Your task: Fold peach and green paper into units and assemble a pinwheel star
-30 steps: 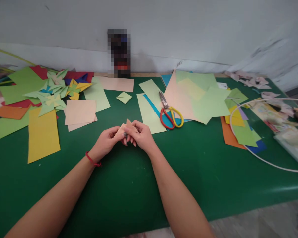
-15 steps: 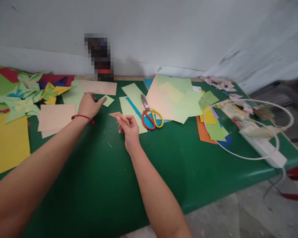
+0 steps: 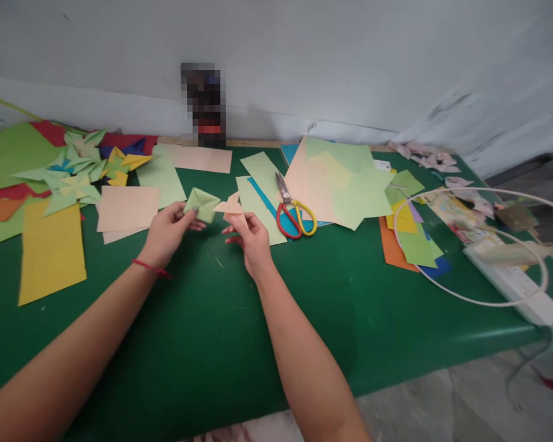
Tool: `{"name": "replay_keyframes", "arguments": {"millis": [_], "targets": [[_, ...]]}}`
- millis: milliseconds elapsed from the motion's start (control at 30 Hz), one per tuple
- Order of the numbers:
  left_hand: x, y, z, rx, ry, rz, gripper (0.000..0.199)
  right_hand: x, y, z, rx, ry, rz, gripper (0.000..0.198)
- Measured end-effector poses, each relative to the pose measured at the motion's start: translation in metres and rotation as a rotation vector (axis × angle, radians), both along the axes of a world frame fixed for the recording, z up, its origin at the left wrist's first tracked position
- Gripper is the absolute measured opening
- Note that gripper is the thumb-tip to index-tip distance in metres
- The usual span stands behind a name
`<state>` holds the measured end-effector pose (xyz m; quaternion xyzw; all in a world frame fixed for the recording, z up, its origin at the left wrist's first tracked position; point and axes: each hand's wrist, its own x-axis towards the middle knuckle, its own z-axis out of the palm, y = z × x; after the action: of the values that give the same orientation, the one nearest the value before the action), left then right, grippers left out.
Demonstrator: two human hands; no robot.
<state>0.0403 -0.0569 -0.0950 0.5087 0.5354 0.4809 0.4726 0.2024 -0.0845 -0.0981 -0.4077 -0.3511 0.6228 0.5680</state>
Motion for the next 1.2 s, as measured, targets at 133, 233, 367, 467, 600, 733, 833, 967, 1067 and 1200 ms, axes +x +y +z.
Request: {"name": "replay_keyframes", "arguments": {"millis": [133, 233, 367, 467, 600, 733, 833, 967, 1067, 1200], "targets": [[-0.011, -0.041, -0.006, -0.092, -0.039, 0.037, 0.017, -0.002, -0.003, -0.002, 0.029, -0.152, 0.043, 0.022], [-0.015, -0.047, -0.008, -0.094, -0.086, -0.009, 0.019, -0.002, -0.005, -0.002, 0.065, -0.245, 0.048, 0.027], [-0.017, -0.043, -0.009, -0.079, -0.169, -0.032, 0.031, 0.001, -0.005, 0.002, 0.105, -0.316, 0.08, 0.048], [-0.021, -0.043, -0.009, -0.08, -0.201, -0.059, 0.045, 0.003, -0.005, 0.004, 0.094, -0.327, 0.114, 0.054], [-0.024, -0.045, -0.006, -0.081, -0.173, -0.107, 0.03, 0.001, -0.005, 0.001, 0.058, -0.326, 0.15, 0.043], [-0.023, -0.048, -0.003, -0.081, -0.116, -0.114, 0.024, -0.001, -0.007, 0.0, 0.063, -0.343, 0.191, 0.032], [-0.021, -0.05, -0.002, -0.037, -0.071, -0.043, 0.021, 0.001, -0.01, 0.004, 0.087, -0.368, 0.203, 0.028], [-0.021, -0.052, -0.002, 0.022, -0.035, -0.039, 0.027, 0.004, -0.013, 0.009, 0.125, -0.376, 0.222, 0.024], [-0.021, -0.053, -0.002, 0.075, 0.019, -0.127, 0.035, 0.002, -0.016, 0.012, 0.127, -0.393, 0.356, 0.024], [-0.02, -0.053, 0.002, 0.067, 0.098, -0.213, 0.032, -0.002, -0.02, 0.013, 0.112, -0.417, 0.491, 0.024]]}}
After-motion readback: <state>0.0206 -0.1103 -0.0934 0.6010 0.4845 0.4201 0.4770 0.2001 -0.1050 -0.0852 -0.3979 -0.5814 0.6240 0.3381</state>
